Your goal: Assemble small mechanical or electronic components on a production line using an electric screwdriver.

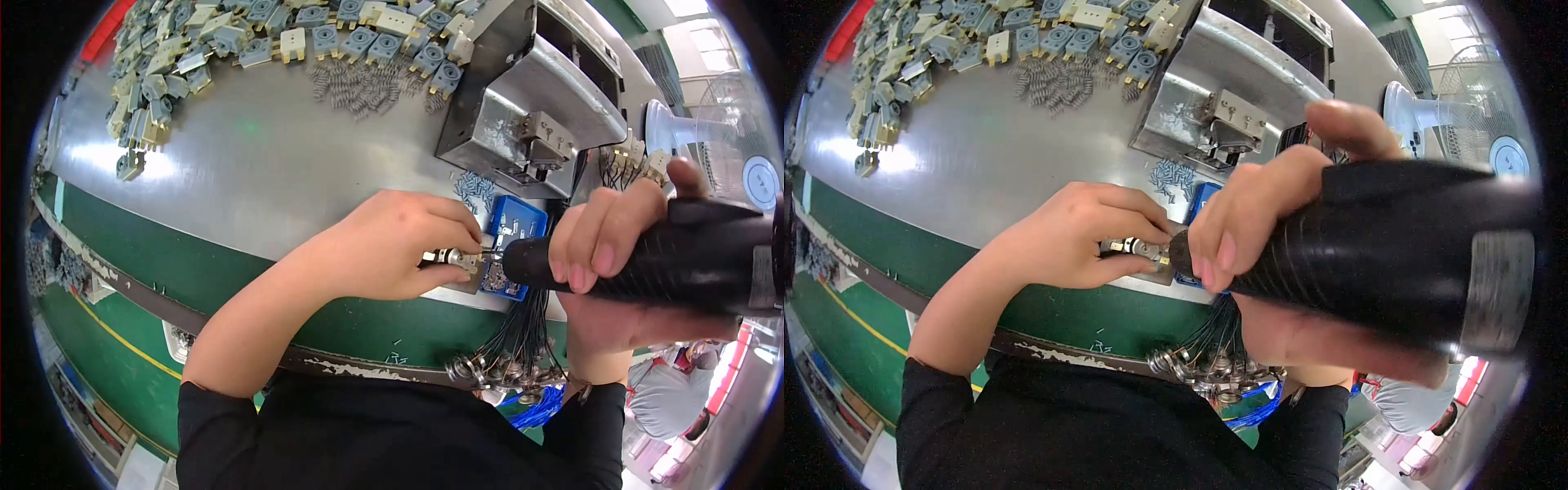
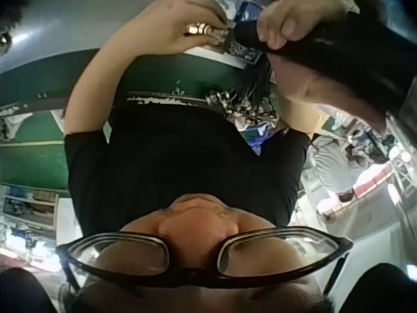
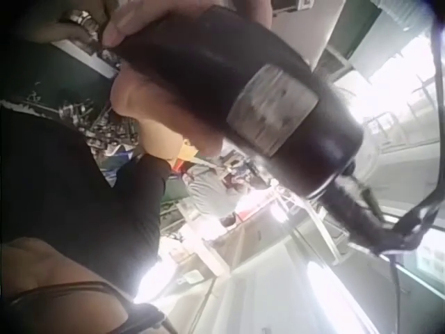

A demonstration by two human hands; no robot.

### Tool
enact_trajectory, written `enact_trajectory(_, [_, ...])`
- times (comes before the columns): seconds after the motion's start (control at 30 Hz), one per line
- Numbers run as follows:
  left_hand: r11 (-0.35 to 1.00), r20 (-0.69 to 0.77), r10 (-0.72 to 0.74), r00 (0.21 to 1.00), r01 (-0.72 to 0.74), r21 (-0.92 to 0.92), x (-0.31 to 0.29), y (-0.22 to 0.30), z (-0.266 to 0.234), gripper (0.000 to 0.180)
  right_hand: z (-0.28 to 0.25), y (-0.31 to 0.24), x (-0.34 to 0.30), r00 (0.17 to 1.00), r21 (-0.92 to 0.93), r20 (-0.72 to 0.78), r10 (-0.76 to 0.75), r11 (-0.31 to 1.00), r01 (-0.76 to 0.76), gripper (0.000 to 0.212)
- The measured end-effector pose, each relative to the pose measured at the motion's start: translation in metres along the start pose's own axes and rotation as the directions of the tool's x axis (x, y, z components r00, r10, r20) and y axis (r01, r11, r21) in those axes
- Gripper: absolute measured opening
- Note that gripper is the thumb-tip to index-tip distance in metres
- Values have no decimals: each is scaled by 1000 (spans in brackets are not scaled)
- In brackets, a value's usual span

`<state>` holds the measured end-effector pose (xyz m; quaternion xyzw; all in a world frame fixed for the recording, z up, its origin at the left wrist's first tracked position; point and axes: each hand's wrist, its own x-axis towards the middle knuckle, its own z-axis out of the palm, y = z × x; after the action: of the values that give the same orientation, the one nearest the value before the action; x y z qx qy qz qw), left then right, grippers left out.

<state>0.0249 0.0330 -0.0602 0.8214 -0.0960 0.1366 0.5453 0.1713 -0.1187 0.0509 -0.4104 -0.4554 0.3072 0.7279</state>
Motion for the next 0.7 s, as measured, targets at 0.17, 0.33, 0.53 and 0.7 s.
enact_trajectory(0.17, [1000, -19, -13, 1000, 13, 11, -3, 2, 2, 29, 11, 4, -11, 999, -44, -16, -40, 998, 39, 121])
enact_trajectory(0.33, [1000, -53, 16, 998, -15, 22, -4, -2, 4, 25, 11, 9, -15, 999, -134, 13, -36, 990, 37, 121])
enact_trajectory(0.53, [1000, -28, -1, 1000, 1, 10, -4, -1, 4, 28, 10, 10, -16, 998, -117, 52, -45, 992, 50, 116])
enact_trajectory(0.7, [999, -15, -31, 999, 31, 7, -6, -3, 4, 28, 9, 14, -19, 995, -80, 94, -38, 996, 46, 111])
